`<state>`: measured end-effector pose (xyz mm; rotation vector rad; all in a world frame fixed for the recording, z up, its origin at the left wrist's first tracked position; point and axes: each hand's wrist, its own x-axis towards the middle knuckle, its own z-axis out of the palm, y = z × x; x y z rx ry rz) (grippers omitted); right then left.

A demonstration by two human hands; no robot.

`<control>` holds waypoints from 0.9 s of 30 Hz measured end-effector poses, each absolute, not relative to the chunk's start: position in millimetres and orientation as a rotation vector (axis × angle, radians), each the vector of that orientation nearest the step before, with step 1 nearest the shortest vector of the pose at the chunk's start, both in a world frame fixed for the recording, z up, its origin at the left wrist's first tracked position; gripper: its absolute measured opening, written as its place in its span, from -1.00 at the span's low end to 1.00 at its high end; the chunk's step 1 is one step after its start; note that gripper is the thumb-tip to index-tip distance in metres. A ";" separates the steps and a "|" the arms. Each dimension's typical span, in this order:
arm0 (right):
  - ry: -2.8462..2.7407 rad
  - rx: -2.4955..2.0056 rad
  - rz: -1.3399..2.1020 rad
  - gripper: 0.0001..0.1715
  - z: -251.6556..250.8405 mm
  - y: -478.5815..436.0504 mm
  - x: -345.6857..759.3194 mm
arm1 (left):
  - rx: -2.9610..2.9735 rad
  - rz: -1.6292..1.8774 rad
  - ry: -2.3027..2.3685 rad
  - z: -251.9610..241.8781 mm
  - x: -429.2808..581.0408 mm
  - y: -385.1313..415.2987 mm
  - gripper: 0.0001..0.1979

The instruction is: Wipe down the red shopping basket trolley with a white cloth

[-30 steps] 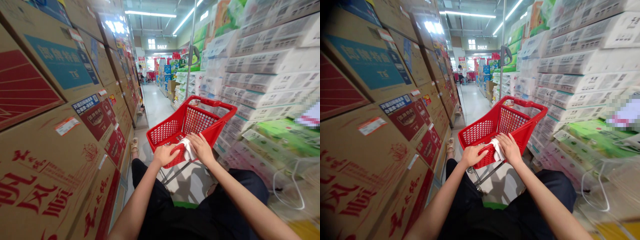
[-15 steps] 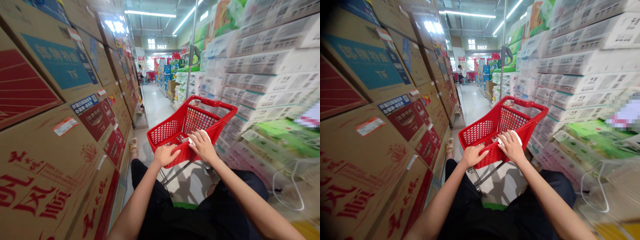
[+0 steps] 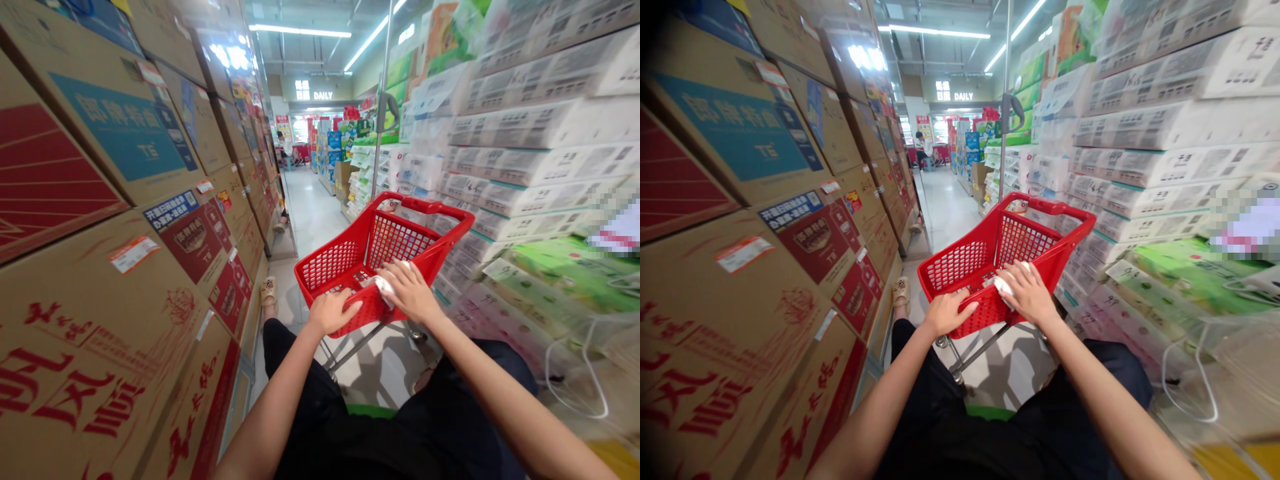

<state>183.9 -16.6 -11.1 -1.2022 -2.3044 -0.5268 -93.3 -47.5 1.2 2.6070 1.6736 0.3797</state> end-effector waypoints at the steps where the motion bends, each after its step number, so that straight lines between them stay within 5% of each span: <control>1: -2.229 -1.280 -0.569 -0.33 -9.1 -10.7 198.7 | 2.614 0.377 1.672 1.5 -92.9 -48.0 -0.52; 11: -2.085 -1.380 -0.613 -0.26 -25.3 -17.1 194.9 | 2.620 0.377 1.711 0.8 -87.0 -50.6 -0.52; 19: -2.096 -1.348 -0.637 -0.51 4.5 4.6 246.0 | 2.648 0.373 1.685 1.5 -87.5 -52.4 -0.53; 27: -2.120 -1.234 -0.278 -0.59 24.4 -0.1 250.7 | 2.653 0.337 1.622 2.6 -109.3 -46.9 -0.54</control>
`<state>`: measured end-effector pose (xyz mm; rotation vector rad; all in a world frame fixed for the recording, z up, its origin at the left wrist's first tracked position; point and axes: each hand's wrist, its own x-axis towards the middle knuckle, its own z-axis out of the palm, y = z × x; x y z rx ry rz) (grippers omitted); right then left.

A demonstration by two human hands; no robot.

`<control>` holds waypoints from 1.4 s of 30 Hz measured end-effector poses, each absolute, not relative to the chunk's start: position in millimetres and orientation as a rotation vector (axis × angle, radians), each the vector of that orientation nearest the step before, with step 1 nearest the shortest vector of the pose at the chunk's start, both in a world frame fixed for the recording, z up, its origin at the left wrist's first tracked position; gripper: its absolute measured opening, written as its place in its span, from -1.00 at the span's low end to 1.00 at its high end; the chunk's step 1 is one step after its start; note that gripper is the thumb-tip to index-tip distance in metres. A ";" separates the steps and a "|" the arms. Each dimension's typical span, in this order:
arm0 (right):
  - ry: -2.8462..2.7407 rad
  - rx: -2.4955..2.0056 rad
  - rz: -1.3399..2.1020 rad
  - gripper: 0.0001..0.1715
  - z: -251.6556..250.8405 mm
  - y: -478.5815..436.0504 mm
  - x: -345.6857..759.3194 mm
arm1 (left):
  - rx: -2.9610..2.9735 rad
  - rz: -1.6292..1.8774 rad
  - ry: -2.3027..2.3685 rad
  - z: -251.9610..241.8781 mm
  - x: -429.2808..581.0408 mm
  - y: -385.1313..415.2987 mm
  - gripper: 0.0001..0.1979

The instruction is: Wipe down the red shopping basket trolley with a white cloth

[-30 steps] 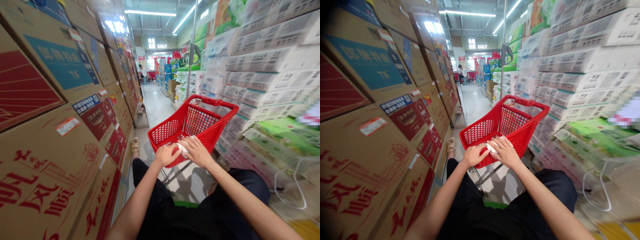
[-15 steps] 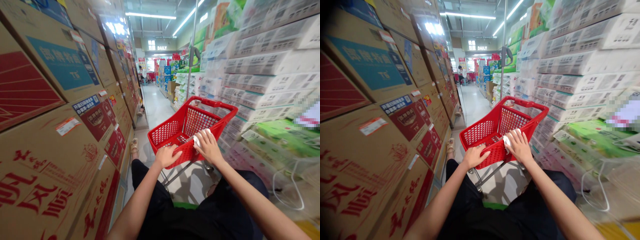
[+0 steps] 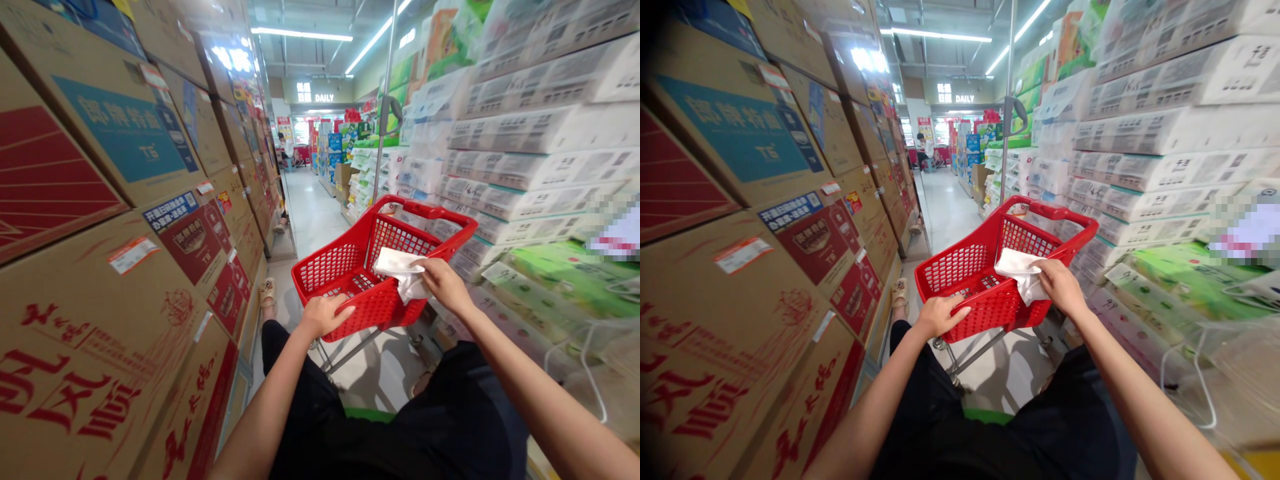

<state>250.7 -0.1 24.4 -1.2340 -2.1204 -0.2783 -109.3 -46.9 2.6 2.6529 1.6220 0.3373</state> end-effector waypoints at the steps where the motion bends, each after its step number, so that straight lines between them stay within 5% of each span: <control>1: -2.161 -1.216 -0.256 -0.59 25.8 -2.7 249.3 | 2.638 0.331 1.632 4.5 -111.4 -46.6 -0.54; 6: -2.239 -1.203 -0.197 -0.52 28.3 -11.5 237.0 | 2.690 0.501 1.589 23.3 -94.3 -51.1 -0.54; 11: -1.654 -1.318 -0.192 -0.52 13.4 -6.1 234.9 | 2.750 0.833 1.318 39.9 -49.7 -51.0 -0.61; 15: -1.479 -1.345 0.304 -0.32 0.9 1.4 231.8 | 2.698 0.986 1.283 42.8 -17.8 -33.6 -0.58; 22: -1.584 -1.330 0.789 -0.37 10.0 -1.1 207.8 | 2.507 0.802 1.518 38.2 2.3 -5.2 -0.51; 30: -1.613 -1.021 0.620 -0.54 41.9 -6.8 203.0 | 2.345 1.098 1.089 48.4 -17.9 -1.9 -0.72; 35: -1.563 -0.954 0.878 -0.08 60.4 -15.1 203.5 | 2.085 1.214 0.674 62.2 -13.0 8.4 -0.70; 39: -1.486 -1.092 1.197 -0.25 61.8 -19.1 210.5 | 2.072 1.278 0.735 60.4 -10.0 16.4 -0.76; 42: -1.292 -1.109 1.041 -0.33 62.2 -14.5 225.0 | 2.203 1.250 0.990 50.2 -14.7 17.1 -0.77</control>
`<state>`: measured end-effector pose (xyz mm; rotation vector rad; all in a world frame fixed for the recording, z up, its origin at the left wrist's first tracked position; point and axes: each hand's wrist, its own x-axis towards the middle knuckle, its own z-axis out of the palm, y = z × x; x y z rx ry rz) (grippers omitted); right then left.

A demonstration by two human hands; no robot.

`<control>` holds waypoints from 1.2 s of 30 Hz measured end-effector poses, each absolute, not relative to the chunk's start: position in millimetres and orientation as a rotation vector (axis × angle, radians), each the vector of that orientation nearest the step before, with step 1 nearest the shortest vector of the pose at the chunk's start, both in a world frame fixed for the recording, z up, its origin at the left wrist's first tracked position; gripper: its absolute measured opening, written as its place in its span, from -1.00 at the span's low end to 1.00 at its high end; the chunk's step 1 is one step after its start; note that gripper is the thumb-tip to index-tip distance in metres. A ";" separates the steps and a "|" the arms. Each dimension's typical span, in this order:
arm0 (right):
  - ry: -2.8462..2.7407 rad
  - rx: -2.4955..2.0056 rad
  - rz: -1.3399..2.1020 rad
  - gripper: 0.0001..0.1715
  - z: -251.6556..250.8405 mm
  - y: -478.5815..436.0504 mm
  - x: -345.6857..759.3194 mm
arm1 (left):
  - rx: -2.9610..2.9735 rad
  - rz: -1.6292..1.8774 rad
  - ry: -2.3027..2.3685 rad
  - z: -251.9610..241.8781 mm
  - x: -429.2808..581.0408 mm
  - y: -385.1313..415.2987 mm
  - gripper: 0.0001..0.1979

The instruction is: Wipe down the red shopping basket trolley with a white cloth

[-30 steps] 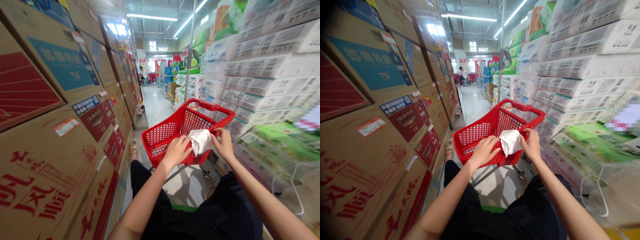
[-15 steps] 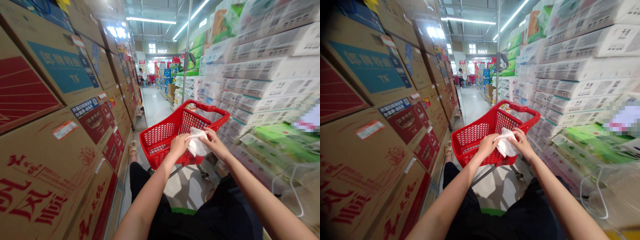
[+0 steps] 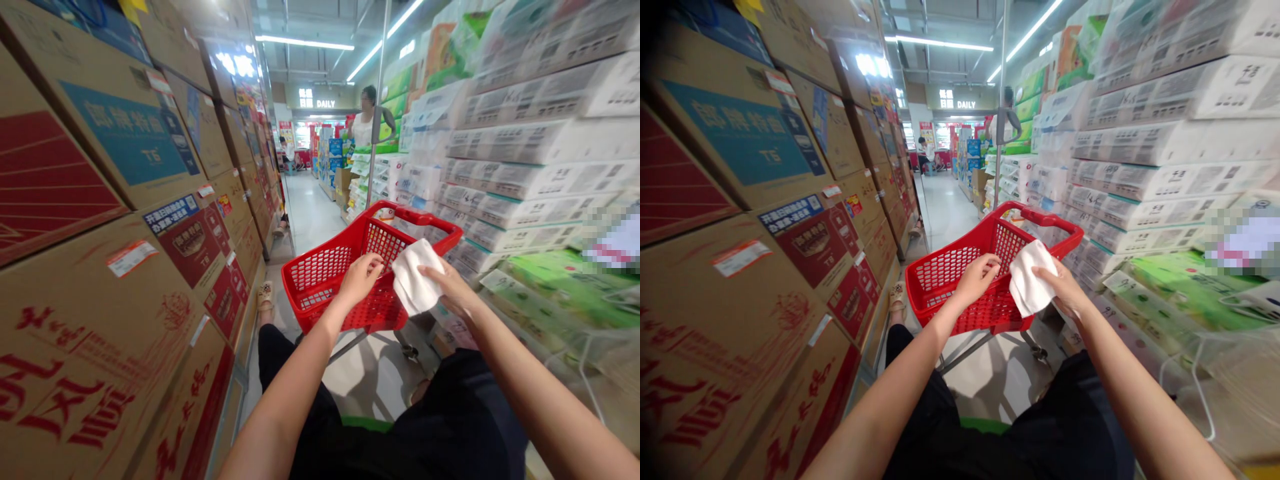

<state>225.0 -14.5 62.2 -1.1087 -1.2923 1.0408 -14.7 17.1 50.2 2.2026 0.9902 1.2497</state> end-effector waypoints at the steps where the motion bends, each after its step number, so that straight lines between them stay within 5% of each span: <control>1: -1.242 -1.145 0.884 -0.36 63.8 -11.6 231.8 | 2.271 1.211 1.103 45.8 -17.1 16.0 -0.75; 6: -1.388 -1.345 -0.143 -0.45 75.0 4.3 261.9 | 2.648 0.707 1.435 26.9 -23.6 7.8 -0.58; 12: -2.069 -1.338 -0.582 -0.29 36.0 13.4 240.1 | 2.713 0.431 1.522 22.1 -19.4 4.8 -0.56; 17: -2.206 -1.282 -0.596 -0.24 -3.5 2.9 201.3 | 2.713 0.407 1.584 19.7 -18.4 4.8 -0.61; 25: -2.129 -1.366 -0.599 -0.19 22.0 15.0 255.8 | 2.683 0.371 1.597 19.0 -15.5 2.2 -0.67; 36: -2.332 -1.194 -0.488 -0.27 -4.1 -5.9 201.9 | 2.694 0.359 1.558 20.8 -9.0 -3.6 -0.67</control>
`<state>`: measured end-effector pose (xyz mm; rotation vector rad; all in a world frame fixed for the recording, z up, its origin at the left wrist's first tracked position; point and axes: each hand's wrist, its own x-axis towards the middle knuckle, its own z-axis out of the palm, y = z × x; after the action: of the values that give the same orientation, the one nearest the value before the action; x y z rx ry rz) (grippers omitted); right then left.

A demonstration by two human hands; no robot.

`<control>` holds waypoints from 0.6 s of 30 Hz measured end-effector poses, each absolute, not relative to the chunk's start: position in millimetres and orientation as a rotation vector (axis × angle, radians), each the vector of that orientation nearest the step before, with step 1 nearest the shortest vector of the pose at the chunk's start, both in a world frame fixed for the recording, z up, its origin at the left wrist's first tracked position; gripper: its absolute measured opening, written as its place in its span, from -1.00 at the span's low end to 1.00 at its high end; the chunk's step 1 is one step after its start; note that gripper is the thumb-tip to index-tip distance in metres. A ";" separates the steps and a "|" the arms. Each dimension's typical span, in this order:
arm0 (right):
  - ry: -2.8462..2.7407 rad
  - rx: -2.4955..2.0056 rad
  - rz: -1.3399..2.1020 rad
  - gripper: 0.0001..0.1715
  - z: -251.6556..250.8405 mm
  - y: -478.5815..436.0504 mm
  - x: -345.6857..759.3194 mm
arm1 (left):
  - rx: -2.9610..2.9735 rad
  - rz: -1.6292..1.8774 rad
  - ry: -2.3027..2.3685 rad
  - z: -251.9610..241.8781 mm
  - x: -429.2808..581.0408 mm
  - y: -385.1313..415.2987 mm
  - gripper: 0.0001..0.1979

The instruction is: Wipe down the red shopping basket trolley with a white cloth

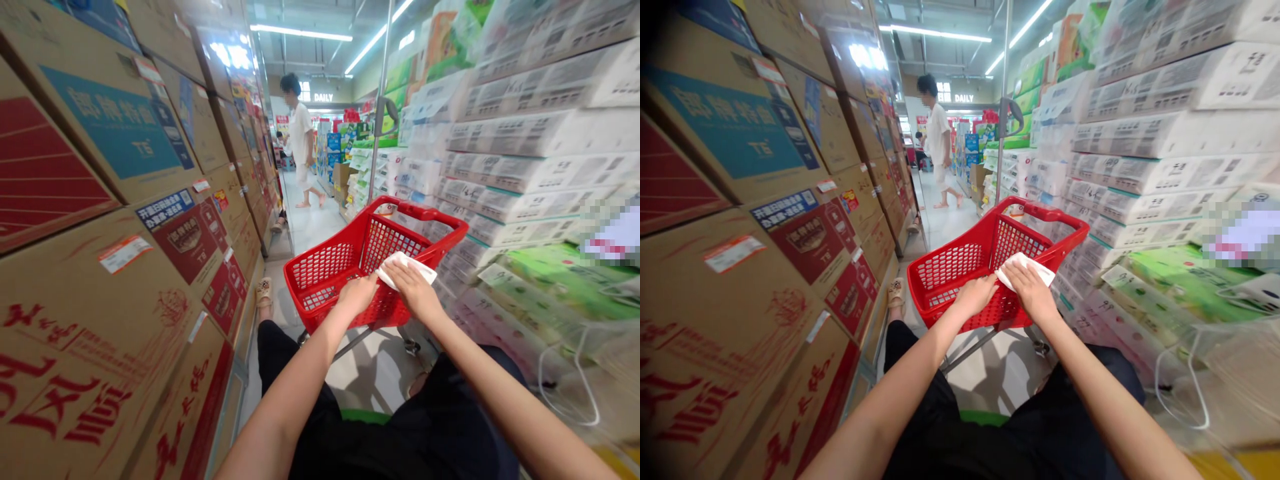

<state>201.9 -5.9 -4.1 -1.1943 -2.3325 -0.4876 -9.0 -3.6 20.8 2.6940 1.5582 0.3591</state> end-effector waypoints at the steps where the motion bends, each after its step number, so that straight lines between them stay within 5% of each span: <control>1: -2.335 -1.205 -0.497 -0.27 1.7 -3.8 213.4 | 2.697 0.359 1.561 20.5 -9.3 -4.0 -0.67; 18: -2.293 -1.217 -0.473 -0.22 6.6 -8.4 224.4 | 2.689 0.349 1.580 22.0 -8.9 -9.5 -0.68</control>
<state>224.4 -8.4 6.6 -1.2172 -2.2932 -0.4728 -8.9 -9.5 22.0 2.6890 1.5801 0.3491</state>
